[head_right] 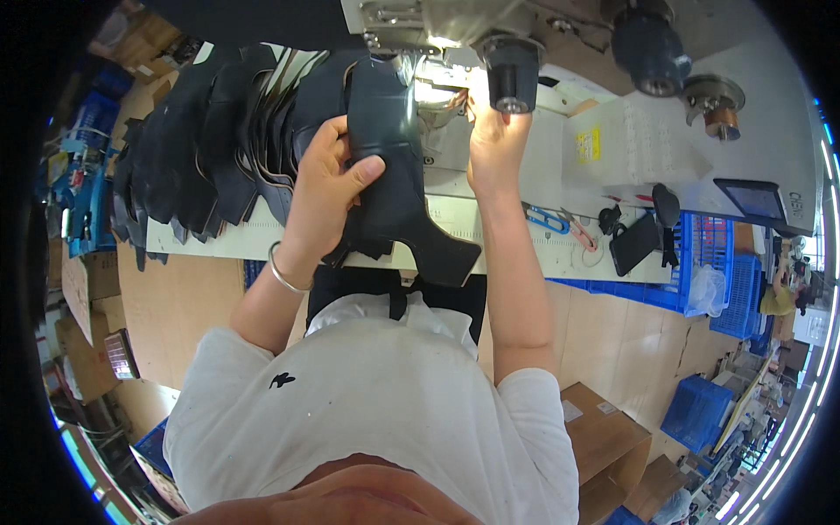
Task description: The person feeds leather shoe components one by one into a sewing machine by hand, guiding each piece to stitch along its edges.
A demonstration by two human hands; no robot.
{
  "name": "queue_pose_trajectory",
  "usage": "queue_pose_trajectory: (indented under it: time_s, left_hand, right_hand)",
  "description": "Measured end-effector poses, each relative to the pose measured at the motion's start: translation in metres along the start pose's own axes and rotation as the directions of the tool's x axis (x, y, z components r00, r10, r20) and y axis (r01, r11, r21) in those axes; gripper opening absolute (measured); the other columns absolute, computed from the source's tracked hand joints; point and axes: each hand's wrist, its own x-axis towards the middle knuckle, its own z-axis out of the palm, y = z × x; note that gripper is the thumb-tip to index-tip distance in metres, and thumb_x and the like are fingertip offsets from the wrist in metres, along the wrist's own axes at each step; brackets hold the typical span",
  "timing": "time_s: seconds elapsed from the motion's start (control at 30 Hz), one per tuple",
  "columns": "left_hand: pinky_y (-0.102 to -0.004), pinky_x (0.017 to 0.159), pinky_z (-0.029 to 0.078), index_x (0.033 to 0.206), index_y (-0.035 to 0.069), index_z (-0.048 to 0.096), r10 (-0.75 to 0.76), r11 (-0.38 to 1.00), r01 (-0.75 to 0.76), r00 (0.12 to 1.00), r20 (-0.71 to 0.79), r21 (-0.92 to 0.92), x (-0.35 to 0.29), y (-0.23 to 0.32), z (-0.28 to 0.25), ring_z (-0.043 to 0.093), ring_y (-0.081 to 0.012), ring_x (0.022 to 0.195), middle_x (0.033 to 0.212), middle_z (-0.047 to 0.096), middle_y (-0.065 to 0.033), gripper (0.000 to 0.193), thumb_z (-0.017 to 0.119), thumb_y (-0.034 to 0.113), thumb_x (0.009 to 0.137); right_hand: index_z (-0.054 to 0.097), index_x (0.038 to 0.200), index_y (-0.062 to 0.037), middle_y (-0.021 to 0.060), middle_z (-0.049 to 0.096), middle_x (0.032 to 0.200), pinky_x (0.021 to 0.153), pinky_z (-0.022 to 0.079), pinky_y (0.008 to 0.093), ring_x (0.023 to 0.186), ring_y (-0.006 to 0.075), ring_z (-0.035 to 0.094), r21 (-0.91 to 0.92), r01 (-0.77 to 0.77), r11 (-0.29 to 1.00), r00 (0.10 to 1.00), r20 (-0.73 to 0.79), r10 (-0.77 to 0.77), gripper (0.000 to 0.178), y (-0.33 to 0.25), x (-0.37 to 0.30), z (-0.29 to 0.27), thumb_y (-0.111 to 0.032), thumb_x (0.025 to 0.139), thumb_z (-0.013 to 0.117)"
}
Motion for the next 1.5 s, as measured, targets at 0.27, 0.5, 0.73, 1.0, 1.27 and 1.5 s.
queue_pose_trajectory:
  time_s: [0.27,0.5,0.73,1.0,1.27,1.5]
  left_hand:
    - [-0.0227,0.077,0.051,0.122,0.000,0.041,0.080,0.995,-0.082,0.996,0.029,0.062,0.003,-0.004,-0.006,0.062,-0.0095,0.085,0.095,0.066,-0.0092,0.047,0.069,0.000,0.084]
    - [-0.0236,0.074,0.053,0.124,0.000,0.041,-0.068,0.998,0.070,0.990,0.122,-0.008,0.003,0.008,-0.012,0.064,-0.0113,0.086,0.096,0.067,-0.0108,0.049,0.069,-0.001,0.084]
    - [-0.0179,0.053,0.041,0.118,0.000,0.040,0.153,0.957,-0.135,0.987,-0.049,0.255,-0.002,-0.013,0.003,0.054,-0.0023,0.061,0.075,0.066,-0.0060,0.050,0.074,0.003,0.081]
    - [-0.0167,0.050,0.038,0.115,-0.001,0.042,0.167,0.963,-0.138,0.980,-0.111,0.233,-0.003,-0.007,0.018,0.048,-0.0010,0.057,0.071,0.064,-0.0028,0.046,0.074,0.006,0.083]
    - [-0.0165,0.051,0.039,0.115,-0.003,0.046,0.141,0.965,-0.113,0.984,-0.106,0.236,0.002,-0.003,0.013,0.050,-0.0009,0.059,0.072,0.065,-0.0026,0.043,0.073,0.008,0.084]
    - [-0.0163,0.053,0.043,0.119,-0.005,0.048,0.097,0.983,-0.083,0.992,-0.078,0.164,0.011,0.007,0.009,0.056,-0.0028,0.062,0.073,0.066,-0.0031,0.044,0.072,0.009,0.084]
  right_hand:
    - [0.051,0.076,-0.0047,-0.0037,0.042,0.070,0.058,0.029,0.0218,0.064,0.0041,0.035,0.036,0.017,0.999,0.981,-0.195,-0.009,0.022,0.003,-0.003,0.013,-0.012,0.096,0.050]
    - [0.057,0.082,-0.0027,0.0015,0.052,0.074,0.067,0.038,0.0256,0.069,0.0100,0.045,0.327,0.021,0.945,0.996,0.075,-0.048,0.020,-0.019,-0.007,-0.007,-0.014,0.096,0.047]
    - [0.063,0.107,0.0003,0.0088,0.065,0.102,0.087,0.043,0.0295,0.095,0.0158,0.059,-0.667,0.222,0.712,0.965,0.252,-0.065,0.025,-0.050,-0.045,-0.009,-0.016,0.087,0.066]
    - [0.060,0.076,0.0033,0.0083,0.056,0.063,0.055,0.039,0.0284,0.057,0.0165,0.050,-0.769,0.015,0.639,0.914,0.270,0.304,0.019,-0.058,-0.080,-0.024,-0.011,0.082,0.071]
    - [0.055,0.070,0.0017,0.0033,0.041,0.055,0.048,0.028,0.0262,0.053,0.0088,0.034,-0.703,0.012,0.711,0.932,0.265,0.247,0.024,-0.059,-0.088,-0.019,-0.010,0.082,0.071]
    - [0.058,0.075,0.0020,0.0096,0.048,0.058,0.049,0.034,0.0293,0.050,0.0166,0.041,-0.700,-0.036,0.713,0.937,0.224,0.267,0.025,-0.055,-0.093,-0.014,-0.017,0.084,0.072]
